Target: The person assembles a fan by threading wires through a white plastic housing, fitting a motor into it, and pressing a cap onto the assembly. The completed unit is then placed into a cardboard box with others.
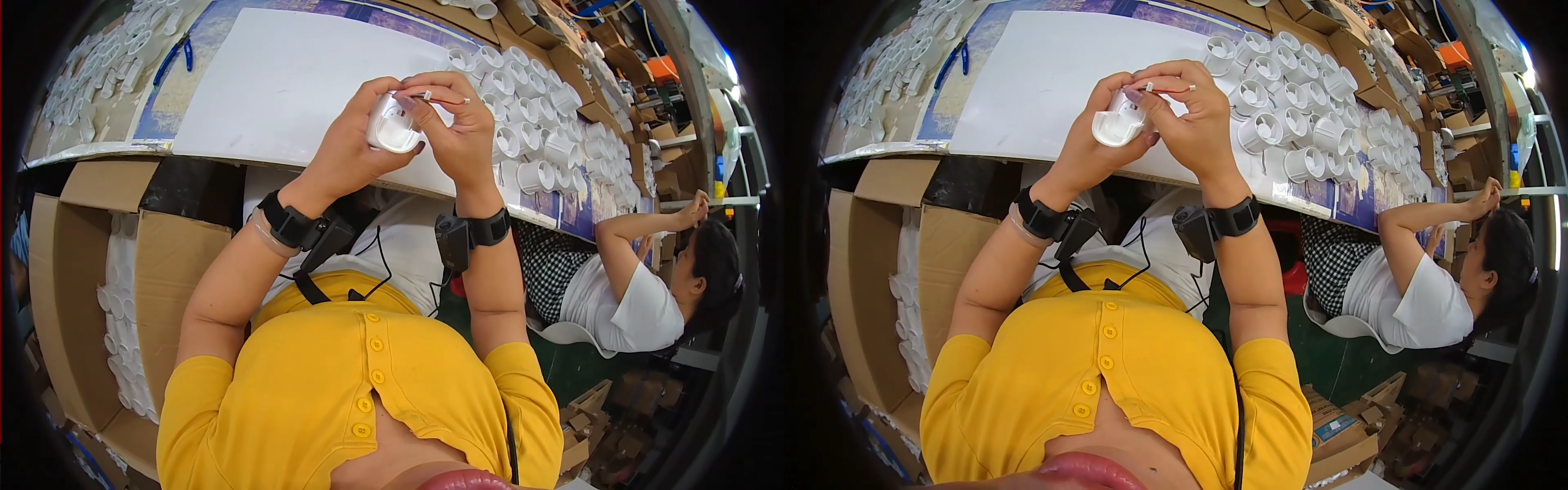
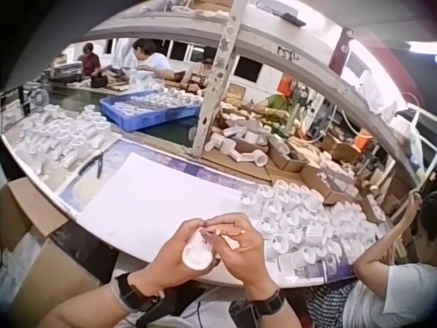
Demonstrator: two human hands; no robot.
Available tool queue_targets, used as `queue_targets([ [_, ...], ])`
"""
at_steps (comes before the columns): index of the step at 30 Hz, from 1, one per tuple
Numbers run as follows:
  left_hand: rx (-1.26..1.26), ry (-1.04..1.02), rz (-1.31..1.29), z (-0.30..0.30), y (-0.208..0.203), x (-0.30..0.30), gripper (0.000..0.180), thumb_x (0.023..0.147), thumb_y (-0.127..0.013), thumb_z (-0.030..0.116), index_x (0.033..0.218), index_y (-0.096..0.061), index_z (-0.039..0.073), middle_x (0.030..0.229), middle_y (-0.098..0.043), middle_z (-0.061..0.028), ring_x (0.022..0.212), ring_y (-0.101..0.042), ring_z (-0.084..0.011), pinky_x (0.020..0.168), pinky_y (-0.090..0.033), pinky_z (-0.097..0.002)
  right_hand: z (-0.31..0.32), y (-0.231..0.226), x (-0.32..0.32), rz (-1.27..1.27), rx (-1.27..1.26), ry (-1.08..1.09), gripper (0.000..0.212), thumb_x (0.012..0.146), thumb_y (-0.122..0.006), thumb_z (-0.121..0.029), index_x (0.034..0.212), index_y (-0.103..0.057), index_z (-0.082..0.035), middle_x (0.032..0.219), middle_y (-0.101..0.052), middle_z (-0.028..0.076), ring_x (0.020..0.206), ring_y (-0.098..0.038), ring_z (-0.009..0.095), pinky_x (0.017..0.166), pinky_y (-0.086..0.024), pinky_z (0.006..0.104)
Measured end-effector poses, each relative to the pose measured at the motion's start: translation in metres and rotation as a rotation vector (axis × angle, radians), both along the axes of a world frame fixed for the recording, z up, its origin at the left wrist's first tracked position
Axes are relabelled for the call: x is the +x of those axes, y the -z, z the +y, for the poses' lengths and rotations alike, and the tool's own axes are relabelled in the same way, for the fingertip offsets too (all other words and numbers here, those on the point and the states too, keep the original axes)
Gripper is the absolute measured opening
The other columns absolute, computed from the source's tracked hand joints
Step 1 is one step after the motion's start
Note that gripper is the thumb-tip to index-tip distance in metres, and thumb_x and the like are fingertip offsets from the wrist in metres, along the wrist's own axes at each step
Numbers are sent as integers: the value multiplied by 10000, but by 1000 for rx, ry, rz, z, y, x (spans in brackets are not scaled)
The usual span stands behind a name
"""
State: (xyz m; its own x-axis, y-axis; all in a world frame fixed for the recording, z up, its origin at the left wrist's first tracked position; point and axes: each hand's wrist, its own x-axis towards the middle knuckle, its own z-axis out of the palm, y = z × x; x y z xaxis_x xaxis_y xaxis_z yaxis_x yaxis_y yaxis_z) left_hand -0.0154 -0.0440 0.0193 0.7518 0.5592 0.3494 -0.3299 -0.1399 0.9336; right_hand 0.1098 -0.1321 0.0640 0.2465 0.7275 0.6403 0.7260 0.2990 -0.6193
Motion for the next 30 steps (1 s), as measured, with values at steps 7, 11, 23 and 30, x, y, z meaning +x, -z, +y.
queue_targets([
  [7,139,-34,7,0,6,-7,674,722,-755,126,1278,-377,70,1148,-519,-82,1043,-522,-176,891,-433,-292,0,4,8,335,-151,-224,123,895,-562,-29,950,-655,30,997,-637,76,969,-573,152,879,-442,277],
  [11,44,54,7,-2,10,-3,677,735,-739,110,1295,-359,69,1168,-506,-73,1063,-505,-163,910,-417,-286,-1,14,7,359,-91,-253,134,910,-553,-55,993,-631,16,973,-630,71,949,-570,151,878,-436,278],
  [23,163,-46,115,5,13,6,670,727,-754,138,1280,-385,61,1168,-535,-104,1069,-538,-217,892,-446,-314,2,19,-1,706,-124,-119,143,923,-554,-121,982,-617,-7,956,-628,48,1002,-536,144,894,-416,288],
  [30,74,-13,59,5,17,7,676,730,-747,133,1293,-378,60,1180,-536,-115,1063,-553,-239,888,-452,-317,-2,21,17,170,-130,-146,150,889,-592,-113,983,-648,-10,1053,-617,57,1094,-511,163,943,-393,299],
])
